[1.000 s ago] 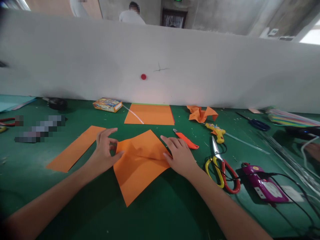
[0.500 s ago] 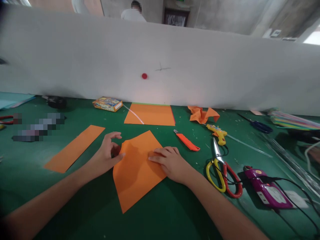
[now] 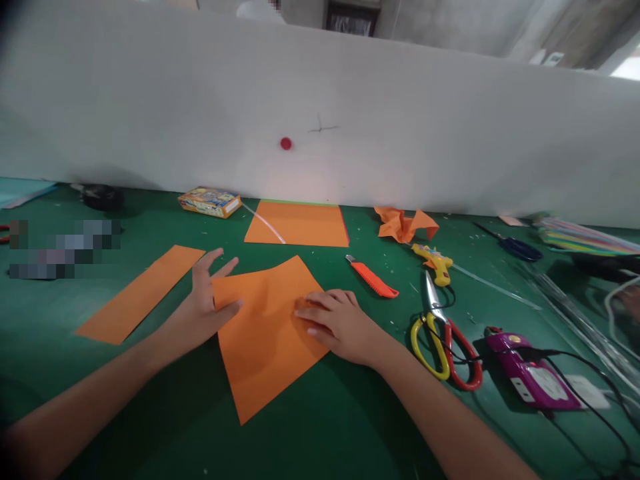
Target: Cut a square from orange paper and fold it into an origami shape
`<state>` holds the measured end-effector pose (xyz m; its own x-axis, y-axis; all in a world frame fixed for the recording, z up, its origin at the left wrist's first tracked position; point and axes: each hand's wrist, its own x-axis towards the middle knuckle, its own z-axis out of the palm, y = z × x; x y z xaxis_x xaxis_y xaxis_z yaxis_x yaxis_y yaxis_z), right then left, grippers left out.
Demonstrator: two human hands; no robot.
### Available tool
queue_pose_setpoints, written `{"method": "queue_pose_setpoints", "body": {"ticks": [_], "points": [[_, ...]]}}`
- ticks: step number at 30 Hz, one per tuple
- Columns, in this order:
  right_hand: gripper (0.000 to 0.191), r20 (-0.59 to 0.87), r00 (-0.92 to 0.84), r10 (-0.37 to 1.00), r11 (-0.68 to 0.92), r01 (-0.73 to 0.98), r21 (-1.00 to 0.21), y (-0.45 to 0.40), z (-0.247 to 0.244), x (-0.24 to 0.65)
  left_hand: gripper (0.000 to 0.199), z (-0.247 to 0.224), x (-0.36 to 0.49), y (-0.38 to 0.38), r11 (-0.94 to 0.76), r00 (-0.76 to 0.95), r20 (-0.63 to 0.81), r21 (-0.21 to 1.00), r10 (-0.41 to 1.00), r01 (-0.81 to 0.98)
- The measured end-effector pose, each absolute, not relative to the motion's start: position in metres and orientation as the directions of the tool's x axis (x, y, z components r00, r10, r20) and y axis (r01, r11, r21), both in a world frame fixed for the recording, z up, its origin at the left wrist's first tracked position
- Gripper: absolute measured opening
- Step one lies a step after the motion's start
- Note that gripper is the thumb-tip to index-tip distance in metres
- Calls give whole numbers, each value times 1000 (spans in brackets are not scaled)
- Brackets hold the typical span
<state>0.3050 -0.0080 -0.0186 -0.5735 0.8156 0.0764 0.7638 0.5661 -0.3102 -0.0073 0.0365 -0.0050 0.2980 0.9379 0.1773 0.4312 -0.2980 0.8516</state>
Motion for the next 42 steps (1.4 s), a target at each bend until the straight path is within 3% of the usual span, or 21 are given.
{"method": "queue_pose_setpoints", "body": {"ticks": [3,9,16,25,29,35,38,42], "points": [[40,63,-578,813,563,756,-332,-7,-18,306,97,-7,-5,33,-325,315,213,873,925,364],[40,64,-579,813,562,752,-345,-8,-17,305,113,-3,-3,29,-226,325,123,926,938,302],[41,68,-570,819,557,762,-331,-9,-18,305,117,-5,-3,31,-83,391,8,981,920,174],[40,60,-570,819,553,758,-345,-8,-16,304,124,4,5,9,-172,392,53,946,919,276],[40,60,-567,821,552,763,-336,-8,-17,304,128,3,8,-2,-378,478,182,856,859,352],[41,92,-579,810,573,749,-333,-9,-15,304,121,0,10,-5,-710,719,336,634,609,306],[41,92,-580,809,573,745,-341,-9,-16,304,111,-2,10,0,-787,784,306,514,540,342],[38,100,-569,816,566,753,-335,-8,-19,304,92,-4,9,7,-829,854,152,373,497,416]]}}
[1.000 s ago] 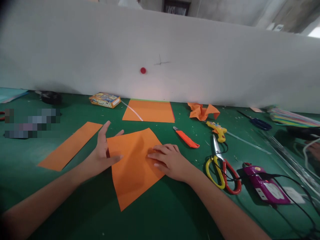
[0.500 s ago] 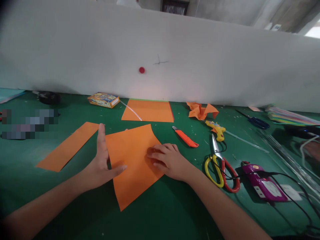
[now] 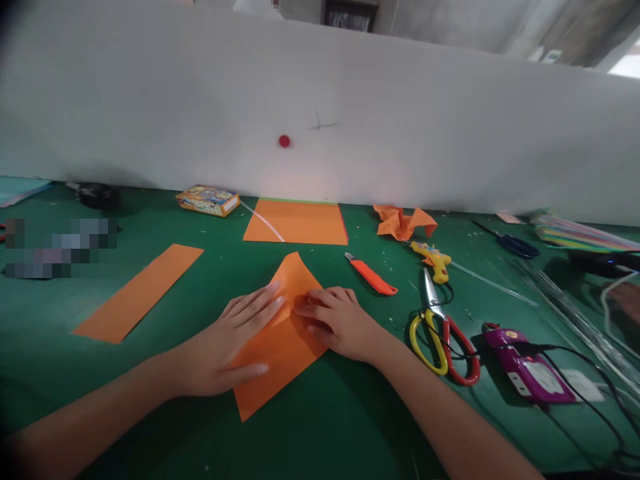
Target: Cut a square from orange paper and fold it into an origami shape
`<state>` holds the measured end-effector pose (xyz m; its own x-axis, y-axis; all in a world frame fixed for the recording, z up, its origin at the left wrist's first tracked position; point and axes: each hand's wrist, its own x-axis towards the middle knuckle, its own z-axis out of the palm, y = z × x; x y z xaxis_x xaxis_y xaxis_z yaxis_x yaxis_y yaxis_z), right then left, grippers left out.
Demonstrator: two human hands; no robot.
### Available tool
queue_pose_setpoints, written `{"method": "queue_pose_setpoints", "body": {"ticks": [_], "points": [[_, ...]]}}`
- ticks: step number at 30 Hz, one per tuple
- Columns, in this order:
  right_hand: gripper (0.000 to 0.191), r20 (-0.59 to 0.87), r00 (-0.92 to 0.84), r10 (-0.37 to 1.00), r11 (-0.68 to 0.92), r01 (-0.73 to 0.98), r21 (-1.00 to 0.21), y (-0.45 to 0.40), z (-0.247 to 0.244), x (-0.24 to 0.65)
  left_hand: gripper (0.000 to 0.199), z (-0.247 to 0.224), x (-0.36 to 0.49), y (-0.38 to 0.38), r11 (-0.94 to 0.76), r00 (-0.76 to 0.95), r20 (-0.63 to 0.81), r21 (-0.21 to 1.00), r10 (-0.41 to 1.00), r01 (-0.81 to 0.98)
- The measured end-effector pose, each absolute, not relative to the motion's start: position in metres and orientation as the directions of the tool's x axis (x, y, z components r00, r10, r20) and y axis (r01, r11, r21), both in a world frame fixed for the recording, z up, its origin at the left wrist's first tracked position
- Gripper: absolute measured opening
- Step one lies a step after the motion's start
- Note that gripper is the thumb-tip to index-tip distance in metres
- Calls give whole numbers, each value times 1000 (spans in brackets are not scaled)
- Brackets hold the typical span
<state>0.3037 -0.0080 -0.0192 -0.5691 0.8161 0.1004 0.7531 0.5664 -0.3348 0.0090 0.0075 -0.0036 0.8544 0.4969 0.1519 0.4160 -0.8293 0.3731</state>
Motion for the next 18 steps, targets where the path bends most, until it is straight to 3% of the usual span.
{"method": "queue_pose_setpoints", "body": {"ticks": [6,12,15,18], "points": [[33,108,-563,819,562,750,-350,-8,-21,304,94,-7,10,7,-822,879,99,417,466,388],[90,174,-436,883,460,726,-511,-9,-28,304,89,-9,16,5,-794,859,58,416,509,443],[95,189,-428,884,459,716,-526,-10,-28,303,89,-15,17,6,-799,851,61,386,521,461],[88,214,-481,850,519,697,-495,-9,-27,299,90,-19,18,7,-805,849,69,365,524,467]]}}
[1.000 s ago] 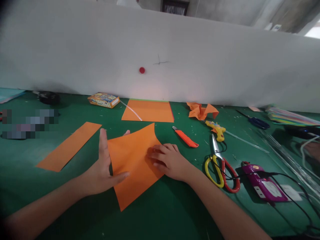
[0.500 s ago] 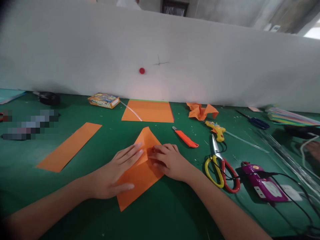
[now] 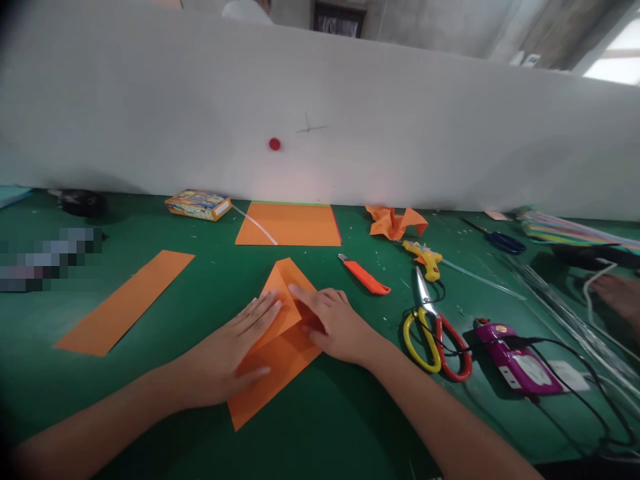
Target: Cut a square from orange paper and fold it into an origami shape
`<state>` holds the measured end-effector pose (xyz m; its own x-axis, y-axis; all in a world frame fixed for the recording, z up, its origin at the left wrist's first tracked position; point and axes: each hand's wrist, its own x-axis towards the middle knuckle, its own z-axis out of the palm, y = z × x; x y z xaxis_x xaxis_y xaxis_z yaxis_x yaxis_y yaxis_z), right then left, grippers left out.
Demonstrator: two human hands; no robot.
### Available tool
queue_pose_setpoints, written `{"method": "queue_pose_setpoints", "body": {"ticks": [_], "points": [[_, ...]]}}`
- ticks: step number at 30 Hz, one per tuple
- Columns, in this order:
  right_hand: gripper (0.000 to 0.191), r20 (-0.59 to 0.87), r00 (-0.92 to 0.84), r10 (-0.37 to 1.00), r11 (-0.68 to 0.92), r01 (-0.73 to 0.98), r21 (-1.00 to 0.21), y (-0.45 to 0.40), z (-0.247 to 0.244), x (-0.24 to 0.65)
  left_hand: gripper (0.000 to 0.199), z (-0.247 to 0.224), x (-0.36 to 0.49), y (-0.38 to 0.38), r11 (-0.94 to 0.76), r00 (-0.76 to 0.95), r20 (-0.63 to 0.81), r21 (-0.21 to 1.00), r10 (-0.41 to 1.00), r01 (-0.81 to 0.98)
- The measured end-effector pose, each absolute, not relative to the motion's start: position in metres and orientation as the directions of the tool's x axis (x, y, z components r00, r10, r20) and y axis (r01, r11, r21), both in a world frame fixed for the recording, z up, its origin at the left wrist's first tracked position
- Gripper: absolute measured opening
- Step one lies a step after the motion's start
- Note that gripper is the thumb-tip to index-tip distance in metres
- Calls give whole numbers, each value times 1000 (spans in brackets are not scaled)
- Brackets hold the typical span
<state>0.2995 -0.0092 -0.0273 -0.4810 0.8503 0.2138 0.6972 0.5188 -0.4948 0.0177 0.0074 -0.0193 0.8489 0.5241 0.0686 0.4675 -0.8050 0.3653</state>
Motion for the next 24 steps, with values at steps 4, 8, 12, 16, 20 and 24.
{"method": "queue_pose_setpoints", "body": {"ticks": [4,8,12,16,20,24], "points": [[77,259,-547,796,600,663,-447,-6,-29,295,93,-20,19,8,-800,848,87,394,522,452],[71,356,-580,732,680,599,-422,-2,-34,295,92,-21,20,5,-775,827,126,449,548,445],[51,450,-590,671,742,549,-386,0,-36,296,88,-21,20,4,-777,827,145,459,544,431],[41,483,-583,653,756,531,-381,2,-37,295,87,-20,19,4,-787,843,132,454,522,417],[38,481,-581,656,754,523,-397,4,-37,298,81,-17,18,6,-819,865,114,402,489,410],[38,435,-584,685,728,546,-414,4,-34,305,72,-15,17,7,-841,880,90,354,466,409]]}}
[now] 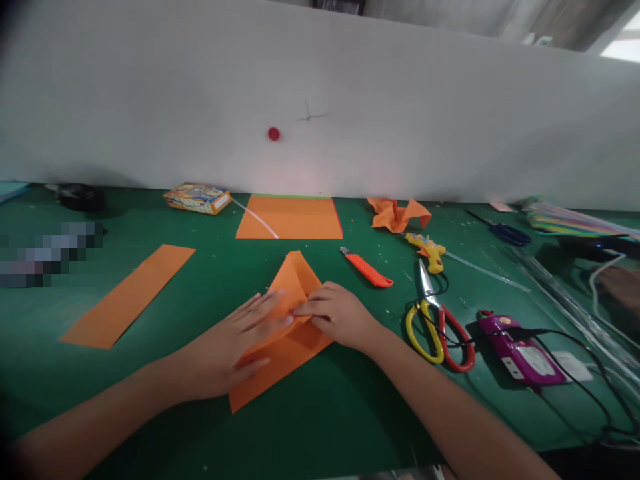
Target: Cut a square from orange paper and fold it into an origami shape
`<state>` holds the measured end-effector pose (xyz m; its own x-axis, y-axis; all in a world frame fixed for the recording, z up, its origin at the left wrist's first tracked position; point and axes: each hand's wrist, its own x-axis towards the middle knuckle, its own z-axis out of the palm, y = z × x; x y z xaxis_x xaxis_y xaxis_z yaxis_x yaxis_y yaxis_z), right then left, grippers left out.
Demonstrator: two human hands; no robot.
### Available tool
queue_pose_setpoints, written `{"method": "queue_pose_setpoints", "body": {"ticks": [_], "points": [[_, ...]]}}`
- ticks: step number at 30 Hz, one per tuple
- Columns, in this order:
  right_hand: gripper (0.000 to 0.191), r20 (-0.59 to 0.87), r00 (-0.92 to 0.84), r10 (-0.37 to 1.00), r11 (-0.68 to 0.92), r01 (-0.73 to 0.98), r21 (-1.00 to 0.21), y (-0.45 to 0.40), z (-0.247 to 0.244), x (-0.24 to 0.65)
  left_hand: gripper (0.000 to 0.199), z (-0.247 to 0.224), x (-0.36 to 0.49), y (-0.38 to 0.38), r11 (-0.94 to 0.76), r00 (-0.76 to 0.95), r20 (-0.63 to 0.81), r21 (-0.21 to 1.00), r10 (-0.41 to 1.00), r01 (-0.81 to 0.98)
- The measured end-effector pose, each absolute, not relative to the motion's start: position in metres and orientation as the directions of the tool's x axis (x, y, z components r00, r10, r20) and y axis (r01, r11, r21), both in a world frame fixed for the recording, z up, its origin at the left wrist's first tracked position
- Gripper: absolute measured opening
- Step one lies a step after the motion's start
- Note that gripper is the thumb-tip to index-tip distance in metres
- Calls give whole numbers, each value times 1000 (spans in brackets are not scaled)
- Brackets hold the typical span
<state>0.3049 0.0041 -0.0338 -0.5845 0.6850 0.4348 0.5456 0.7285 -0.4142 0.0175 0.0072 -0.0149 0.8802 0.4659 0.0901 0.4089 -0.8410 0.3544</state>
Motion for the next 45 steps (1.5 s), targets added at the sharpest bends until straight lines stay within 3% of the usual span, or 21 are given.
{"method": "queue_pose_setpoints", "body": {"ticks": [12,24,29,34,41,45], "points": [[43,353,-611,709,694,513,-505,-2,-24,319,69,-11,13,7,-861,900,51,316,434,397],[45,212,-631,746,620,543,-566,-8,-13,333,74,-6,12,6,-856,914,30,363,406,368],[43,99,-665,740,600,587,-544,-8,-4,338,78,-3,12,4,-856,930,28,402,367,325],[35,-24,-648,762,506,618,-602,-13,7,347,79,-4,11,4,-863,939,37,408,341,297],[36,-82,-633,770,487,666,-566,-11,7,358,80,-1,13,5,-875,956,-3,400,294,271],[40,-121,-636,762,476,677,-561,-14,12,361,68,1,13,4,-874,956,26,413,293,256]]}}
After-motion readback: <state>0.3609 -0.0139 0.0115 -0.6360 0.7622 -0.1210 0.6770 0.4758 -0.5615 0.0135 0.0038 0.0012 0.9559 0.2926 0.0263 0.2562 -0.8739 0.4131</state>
